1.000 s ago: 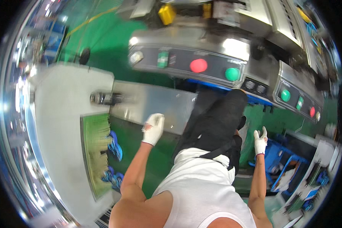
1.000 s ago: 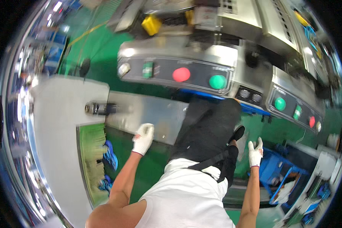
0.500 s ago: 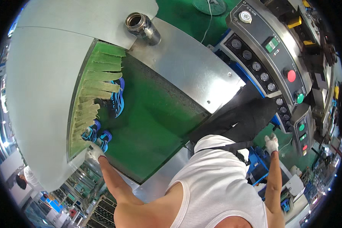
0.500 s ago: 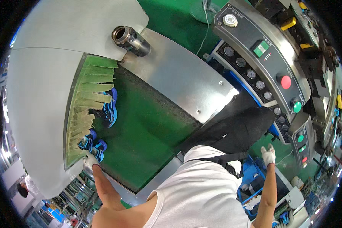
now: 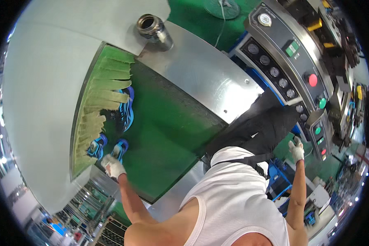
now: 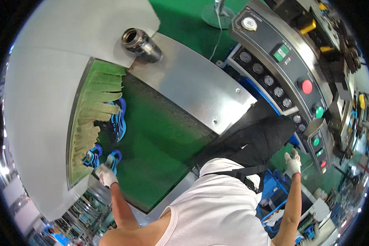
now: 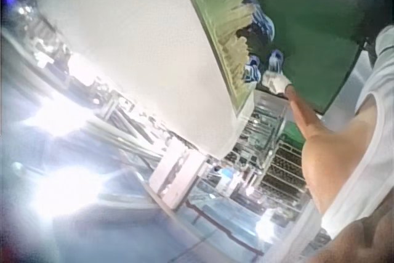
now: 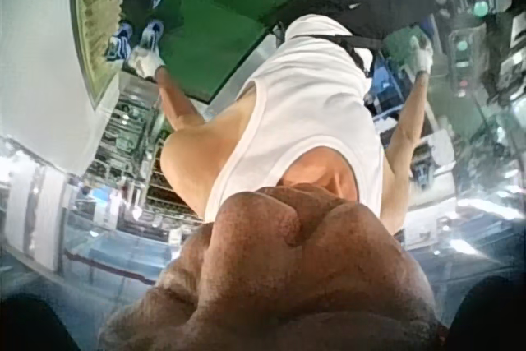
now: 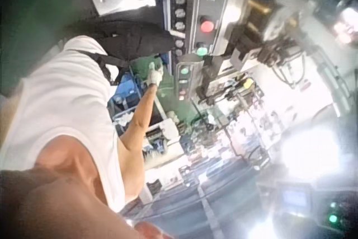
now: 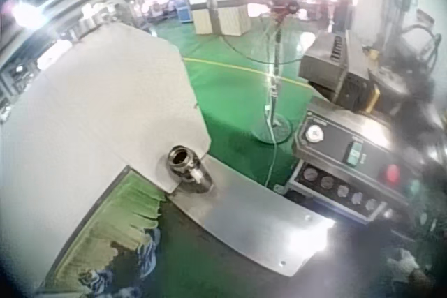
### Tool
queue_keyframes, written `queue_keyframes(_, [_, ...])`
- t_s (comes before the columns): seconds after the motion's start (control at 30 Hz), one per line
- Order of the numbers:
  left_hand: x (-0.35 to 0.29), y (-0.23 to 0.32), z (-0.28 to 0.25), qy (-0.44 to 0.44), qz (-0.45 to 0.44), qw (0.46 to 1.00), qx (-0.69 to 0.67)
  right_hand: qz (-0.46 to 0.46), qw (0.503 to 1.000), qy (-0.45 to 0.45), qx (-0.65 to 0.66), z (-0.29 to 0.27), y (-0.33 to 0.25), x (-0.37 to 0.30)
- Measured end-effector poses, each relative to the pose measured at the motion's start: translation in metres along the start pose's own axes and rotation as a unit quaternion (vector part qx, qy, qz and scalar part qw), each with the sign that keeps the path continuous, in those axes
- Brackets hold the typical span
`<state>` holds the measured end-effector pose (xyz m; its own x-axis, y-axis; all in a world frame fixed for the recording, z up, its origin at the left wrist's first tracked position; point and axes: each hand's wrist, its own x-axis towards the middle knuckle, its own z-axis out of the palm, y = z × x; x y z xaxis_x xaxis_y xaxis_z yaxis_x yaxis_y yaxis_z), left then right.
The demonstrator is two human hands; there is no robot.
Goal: The person operates a shoe-making machine by picking shoes from a conveyor, placing them onto the machine molds, pressing buttons to activate the machine, and placing the finished shoes onto another conveyor belt.
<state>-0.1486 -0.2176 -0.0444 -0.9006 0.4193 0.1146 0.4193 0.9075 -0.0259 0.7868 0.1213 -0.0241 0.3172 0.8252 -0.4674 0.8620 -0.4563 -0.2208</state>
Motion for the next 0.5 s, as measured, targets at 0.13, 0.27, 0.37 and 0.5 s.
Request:
queue_keyframes(0.13, [-0.065, 0.120, -0.046, -0.006, 0.223, 0.975, -0.011, 0.004, 0.993, -0.038, 0.115, 0.012, -0.069, -0.011])
queue_keyframes(0.27, [-0.113, 0.278, -0.072, -0.073, 0.157, 0.926, -0.335, -0.079, 0.996, -0.016, 0.046, -0.021, -0.144, -0.028])
queue_keyframes(0.37, [-0.105, 0.323, -0.061, -0.065, 0.247, 0.902, -0.349, -0.185, 0.962, -0.015, 0.199, -0.035, -0.223, -0.067])
queue_keyframes(0.5, [-0.093, 0.390, -0.107, -0.106, 0.341, 0.845, -0.398, -0.308, 0.917, -0.050, 0.248, -0.049, -0.291, -0.123])
